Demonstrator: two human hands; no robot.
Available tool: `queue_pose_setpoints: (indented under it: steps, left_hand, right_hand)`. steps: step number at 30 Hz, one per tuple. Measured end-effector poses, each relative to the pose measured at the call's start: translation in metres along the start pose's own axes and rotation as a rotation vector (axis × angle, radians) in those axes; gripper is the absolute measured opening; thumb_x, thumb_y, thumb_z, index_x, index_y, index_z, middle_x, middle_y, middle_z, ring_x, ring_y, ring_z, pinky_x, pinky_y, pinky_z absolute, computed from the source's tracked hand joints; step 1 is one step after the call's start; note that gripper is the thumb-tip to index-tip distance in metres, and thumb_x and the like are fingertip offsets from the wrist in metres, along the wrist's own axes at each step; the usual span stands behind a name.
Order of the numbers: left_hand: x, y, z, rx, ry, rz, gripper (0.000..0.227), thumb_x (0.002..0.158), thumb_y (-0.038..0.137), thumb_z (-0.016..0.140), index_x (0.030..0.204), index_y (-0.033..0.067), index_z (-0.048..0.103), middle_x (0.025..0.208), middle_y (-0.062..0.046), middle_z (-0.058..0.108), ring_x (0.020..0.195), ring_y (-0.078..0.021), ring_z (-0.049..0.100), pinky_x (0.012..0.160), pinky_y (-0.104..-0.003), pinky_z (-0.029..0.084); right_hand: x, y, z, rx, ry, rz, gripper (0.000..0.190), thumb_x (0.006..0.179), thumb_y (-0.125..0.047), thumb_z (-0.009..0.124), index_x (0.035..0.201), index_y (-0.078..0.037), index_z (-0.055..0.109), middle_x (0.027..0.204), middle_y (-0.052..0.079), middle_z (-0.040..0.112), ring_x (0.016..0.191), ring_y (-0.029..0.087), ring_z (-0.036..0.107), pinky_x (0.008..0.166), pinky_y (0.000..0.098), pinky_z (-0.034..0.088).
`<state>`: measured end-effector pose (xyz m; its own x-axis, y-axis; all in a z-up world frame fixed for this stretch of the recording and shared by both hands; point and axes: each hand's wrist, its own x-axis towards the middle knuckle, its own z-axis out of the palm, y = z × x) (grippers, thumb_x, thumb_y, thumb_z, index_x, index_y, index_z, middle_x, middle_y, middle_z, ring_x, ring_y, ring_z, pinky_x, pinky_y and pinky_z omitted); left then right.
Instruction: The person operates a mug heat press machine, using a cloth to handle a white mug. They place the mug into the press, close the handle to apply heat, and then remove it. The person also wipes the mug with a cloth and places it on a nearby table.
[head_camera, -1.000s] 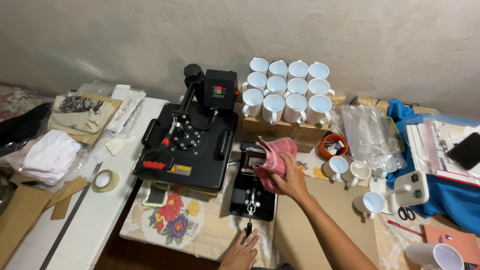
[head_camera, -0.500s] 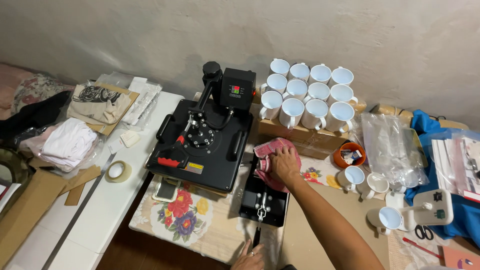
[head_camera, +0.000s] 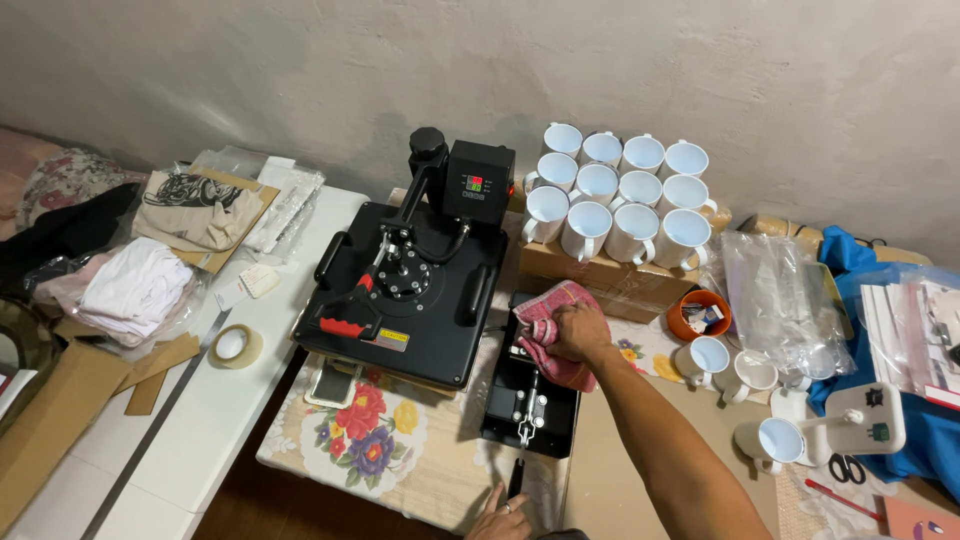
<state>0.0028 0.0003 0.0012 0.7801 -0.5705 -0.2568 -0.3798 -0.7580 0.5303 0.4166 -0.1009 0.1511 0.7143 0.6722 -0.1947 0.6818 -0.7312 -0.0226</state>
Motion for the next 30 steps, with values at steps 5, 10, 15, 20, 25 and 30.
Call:
queue_pose_setpoints:
  steps: [5,10,15,20,25,30]
  left_hand:
    - [-0.008,-0.008,0.021,-0.008,0.174,0.058,0.026,0.113,0.026,0.061,0.106,0.0062,0.075,0.103,-0.015,0.074,0.17,-0.0375,0.045,0.134,-0.08,0.003]
    - [-0.019,0.001,0.011,-0.129,0.045,-0.029,0.034,0.116,0.026,0.063,0.128,-0.0015,0.078,0.128,-0.022,0.077,0.163,-0.0374,0.047,0.137,-0.071,0.009]
    - [-0.023,-0.012,0.028,-0.118,0.208,-0.077,0.024,0.111,0.029,0.069,0.111,0.0062,0.077,0.107,-0.016,0.075,0.114,-0.0394,0.065,0.107,-0.05,0.044]
    - [-0.025,0.001,0.017,-0.097,0.207,-0.093,0.012,0.114,0.021,0.076,0.108,0.0106,0.077,0.106,-0.012,0.077,0.105,-0.0361,0.07,0.093,-0.047,0.049]
    - [-0.023,0.023,-0.007,-0.154,0.103,-0.157,0.011,0.113,0.021,0.075,0.116,0.0134,0.082,0.112,-0.01,0.081,0.109,-0.0346,0.074,0.097,-0.05,0.051]
    - [-0.017,0.035,-0.018,-0.119,0.01,-0.179,0.021,0.117,0.029,0.071,0.106,0.0124,0.079,0.1,-0.011,0.078,0.097,-0.0367,0.074,0.088,-0.054,0.058]
  right_hand:
    - [-0.025,0.014,-0.006,0.151,0.071,0.054,0.072,0.074,-0.067,0.095,0.121,-0.014,0.081,0.129,0.009,0.082,0.119,0.036,0.072,0.108,0.0499,0.053]
    - [-0.053,0.028,-0.01,0.32,0.075,0.192,0.051,0.078,-0.062,0.094,0.103,-0.02,0.078,0.107,0.006,0.081,0.096,0.03,0.074,0.073,0.0488,0.061]
    - [-0.089,0.062,0.023,0.309,0.084,0.232,0.061,0.074,-0.063,0.088,0.117,-0.019,0.082,0.126,0.007,0.08,0.108,0.038,0.075,0.09,0.0543,0.061]
    - [-0.13,0.081,0.085,0.398,0.16,0.279,0.068,0.074,-0.06,0.092,0.13,-0.022,0.082,0.132,0.007,0.078,0.117,0.037,0.07,0.098,0.0517,0.056]
    - [-0.181,0.087,0.149,0.611,0.305,0.472,0.061,0.079,-0.046,0.098,0.128,-0.016,0.079,0.125,0.01,0.077,0.122,0.033,0.068,0.103,0.0476,0.054]
    - [-0.214,0.094,0.188,0.684,0.458,0.314,0.056,0.08,-0.04,0.095,0.132,-0.023,0.083,0.116,0.01,0.079,0.111,0.037,0.071,0.102,0.0457,0.052]
